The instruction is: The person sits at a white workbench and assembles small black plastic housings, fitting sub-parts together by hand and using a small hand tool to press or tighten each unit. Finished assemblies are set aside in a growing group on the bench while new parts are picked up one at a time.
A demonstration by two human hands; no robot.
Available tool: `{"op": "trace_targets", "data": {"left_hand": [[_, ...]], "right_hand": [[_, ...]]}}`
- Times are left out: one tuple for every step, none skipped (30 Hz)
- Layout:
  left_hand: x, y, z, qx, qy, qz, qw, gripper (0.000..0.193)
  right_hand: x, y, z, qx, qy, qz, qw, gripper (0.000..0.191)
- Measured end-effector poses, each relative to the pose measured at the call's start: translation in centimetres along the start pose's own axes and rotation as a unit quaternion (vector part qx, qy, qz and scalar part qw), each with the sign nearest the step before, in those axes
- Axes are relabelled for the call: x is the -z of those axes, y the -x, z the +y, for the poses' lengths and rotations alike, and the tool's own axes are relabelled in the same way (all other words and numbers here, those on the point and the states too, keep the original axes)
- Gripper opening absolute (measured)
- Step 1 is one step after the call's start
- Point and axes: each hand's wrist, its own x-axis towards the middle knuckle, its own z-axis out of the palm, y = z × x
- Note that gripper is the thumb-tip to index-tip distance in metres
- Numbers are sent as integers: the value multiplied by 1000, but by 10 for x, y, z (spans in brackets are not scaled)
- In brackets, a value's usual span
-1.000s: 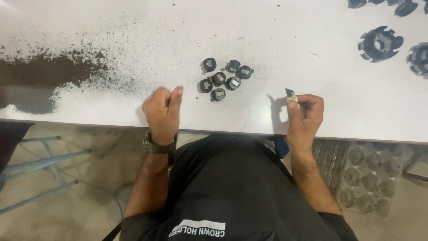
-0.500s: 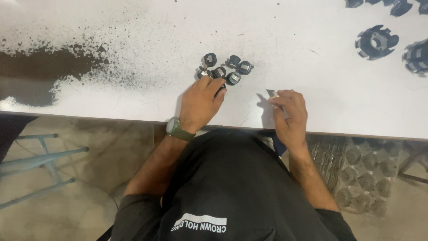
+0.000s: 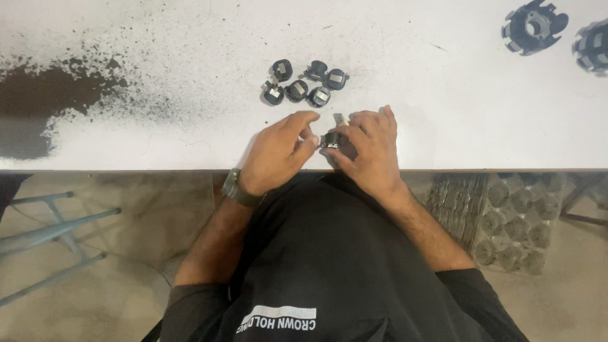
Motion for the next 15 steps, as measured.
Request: {"op": "trace_targets", "data": {"left_hand": [[-1, 5, 1, -17, 9, -1, 1000, 45], [-2, 9, 2, -54, -15, 17, 998, 46], [-5, 12, 2, -90, -39, 37, 995, 47], [-8, 15, 2, -124, -63, 57, 989, 48], [-11, 15, 2, -125, -61, 61, 988, 46], [-14, 15, 1, -127, -60, 67, 988, 44], [-17, 14, 0, -129, -57, 71, 987, 42], [-19, 13, 0, -133, -56, 77, 986, 42], [-21, 12, -1, -139, -54, 83, 985, 41], [-22, 10, -1, -145, -52, 88, 984, 40], [-23, 9, -1, -160, -57, 90, 981, 37], [-24, 8, 0, -176, -62, 91, 978, 34], [-24, 7, 0, -191, -68, 93, 975, 31], [-24, 7, 1, -196, -67, 95, 974, 27], [-23, 7, 1, -201, -67, 97, 972, 23]], "right_hand": [[1, 2, 1, -1, -3, -3, 1000, 47], [2, 3, 2, -1, -6, -7, 1000, 48], [3, 4, 3, -3, -12, -10, 1000, 48], [4, 5, 4, -3, -19, -14, 1000, 48], [5, 5, 5, -2, -26, -18, 1000, 48], [5, 5, 6, 0, -25, -17, 1000, 47], [5, 6, 6, 1, -23, -17, 1000, 46], [5, 7, 7, 1, -20, -16, 1000, 45], [5, 7, 8, 2, -18, -19, 1000, 44], [4, 7, 8, 2, -15, -21, 1000, 44], [3, 7, 8, 2, -12, -23, 1000, 43], [3, 7, 8, 1, -12, -21, 1000, 43], [2, 7, 8, 0, -12, -19, 1000, 42], [2, 7, 7, 0, -13, -17, 1000, 42], [1, 7, 7, 3, -11, -12, 1000, 42]]}}
